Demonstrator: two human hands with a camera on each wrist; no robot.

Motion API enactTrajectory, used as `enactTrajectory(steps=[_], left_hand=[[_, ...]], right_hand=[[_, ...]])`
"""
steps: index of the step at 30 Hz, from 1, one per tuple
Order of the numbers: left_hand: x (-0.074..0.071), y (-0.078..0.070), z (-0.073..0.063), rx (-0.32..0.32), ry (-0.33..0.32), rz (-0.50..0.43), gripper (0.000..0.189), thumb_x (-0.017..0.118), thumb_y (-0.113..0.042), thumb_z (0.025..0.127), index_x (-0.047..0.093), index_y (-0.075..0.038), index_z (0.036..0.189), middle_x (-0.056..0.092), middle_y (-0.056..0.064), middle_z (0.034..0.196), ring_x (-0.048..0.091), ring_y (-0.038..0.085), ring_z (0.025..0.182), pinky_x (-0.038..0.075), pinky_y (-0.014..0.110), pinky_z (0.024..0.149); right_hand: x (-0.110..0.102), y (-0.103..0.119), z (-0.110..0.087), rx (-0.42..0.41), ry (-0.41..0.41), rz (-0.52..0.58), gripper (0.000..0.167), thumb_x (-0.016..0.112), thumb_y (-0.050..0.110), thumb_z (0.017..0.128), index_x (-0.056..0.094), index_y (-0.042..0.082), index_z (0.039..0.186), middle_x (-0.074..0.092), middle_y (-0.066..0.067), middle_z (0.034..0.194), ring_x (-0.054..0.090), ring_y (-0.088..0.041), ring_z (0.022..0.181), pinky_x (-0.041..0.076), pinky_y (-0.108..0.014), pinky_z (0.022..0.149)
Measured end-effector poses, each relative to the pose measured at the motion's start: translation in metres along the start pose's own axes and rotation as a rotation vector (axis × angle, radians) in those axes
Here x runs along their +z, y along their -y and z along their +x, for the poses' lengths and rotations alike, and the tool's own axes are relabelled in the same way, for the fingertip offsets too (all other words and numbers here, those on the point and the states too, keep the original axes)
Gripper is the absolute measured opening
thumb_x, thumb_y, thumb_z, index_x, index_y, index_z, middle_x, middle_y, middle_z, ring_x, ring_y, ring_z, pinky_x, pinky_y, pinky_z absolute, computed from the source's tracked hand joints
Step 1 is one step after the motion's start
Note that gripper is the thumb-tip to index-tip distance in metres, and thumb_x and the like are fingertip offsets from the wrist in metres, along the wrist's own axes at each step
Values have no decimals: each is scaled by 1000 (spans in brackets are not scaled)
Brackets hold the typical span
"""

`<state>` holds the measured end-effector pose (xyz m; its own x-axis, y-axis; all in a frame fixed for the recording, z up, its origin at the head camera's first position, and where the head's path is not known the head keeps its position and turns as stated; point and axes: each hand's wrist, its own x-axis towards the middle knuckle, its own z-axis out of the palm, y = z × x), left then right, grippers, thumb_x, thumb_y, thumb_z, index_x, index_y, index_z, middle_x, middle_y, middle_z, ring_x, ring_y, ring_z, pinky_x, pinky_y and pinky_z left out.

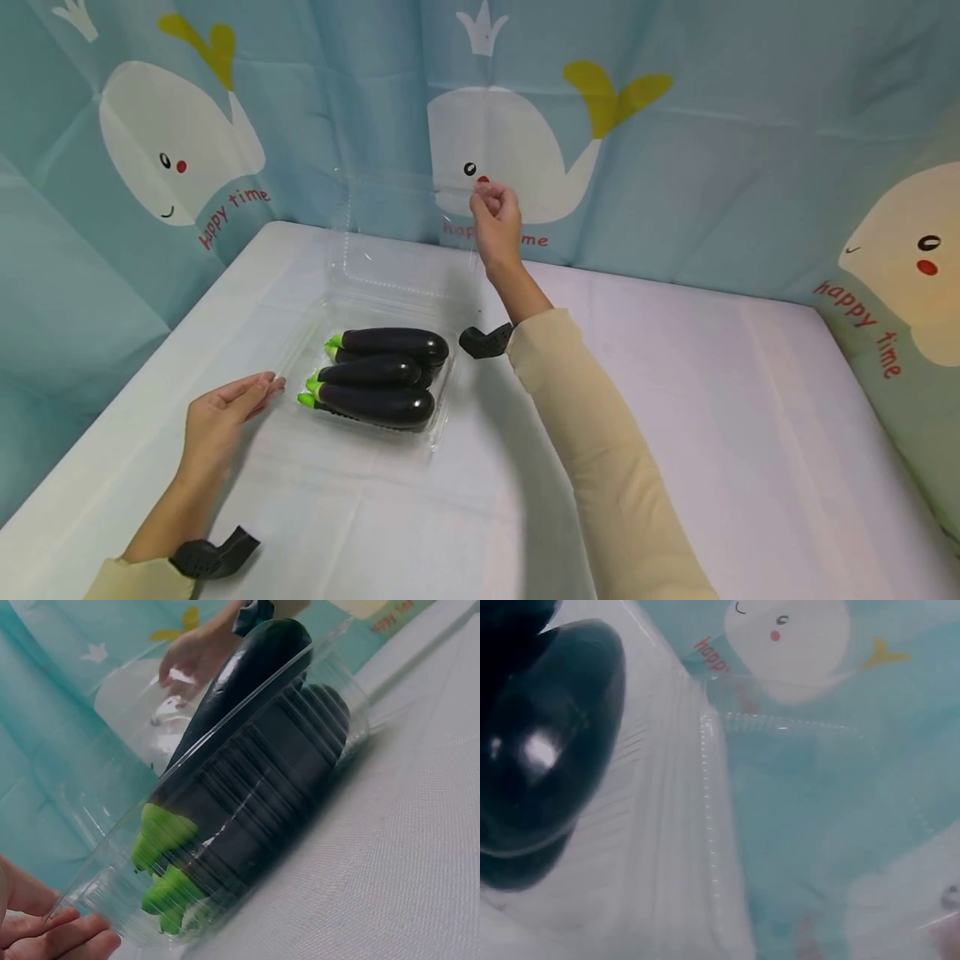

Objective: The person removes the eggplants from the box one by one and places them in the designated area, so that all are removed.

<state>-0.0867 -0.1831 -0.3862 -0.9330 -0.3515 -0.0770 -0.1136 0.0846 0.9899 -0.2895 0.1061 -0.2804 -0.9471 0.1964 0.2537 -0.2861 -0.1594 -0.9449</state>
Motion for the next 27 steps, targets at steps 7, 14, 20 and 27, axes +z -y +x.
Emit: enactTrajectory(steps=[7, 14, 20, 27], left_hand=[[3, -1, -2, -21, 0, -2, 36, 59, -21, 91, 60, 7, 113, 68, -8, 93, 61, -2, 89, 46, 13, 76], [3, -1, -4, -22, -8, -18, 35, 60, -19, 91, 60, 7, 112, 68, -7, 93, 62, -1, 88, 47, 13, 76], [4, -3, -6, -15, -12, -17, 34, 60, -20, 91, 61, 7, 112, 68, -7, 93, 62, -1, 88, 47, 13, 77], [4, -3, -10, -25, -3, 10, 35, 58, -22, 92, 61, 6, 112, 68, 2, 101, 62, 0, 89, 46, 13, 79]], right_hand=[[-15, -14, 5, 178, -58, -16, 28, 56, 14, 93, 59, -1, 116, 58, -8, 111, 55, -14, 101, 44, -20, 88], [-31, -24, 4, 356, 91, 113, 42, 36, 12, 100, 32, 2, 141, 31, -8, 146, 31, -15, 131, 27, -29, 105], [-35, -34, 2, 339, -4, 32, 37, 46, 9, 97, 45, -6, 131, 45, -15, 135, 44, -19, 123, 38, -26, 96], [-37, -46, -3, 415, -218, -55, 23, 63, 12, 88, 65, -6, 102, 61, -6, 90, 59, -15, 81, 50, -22, 75]])
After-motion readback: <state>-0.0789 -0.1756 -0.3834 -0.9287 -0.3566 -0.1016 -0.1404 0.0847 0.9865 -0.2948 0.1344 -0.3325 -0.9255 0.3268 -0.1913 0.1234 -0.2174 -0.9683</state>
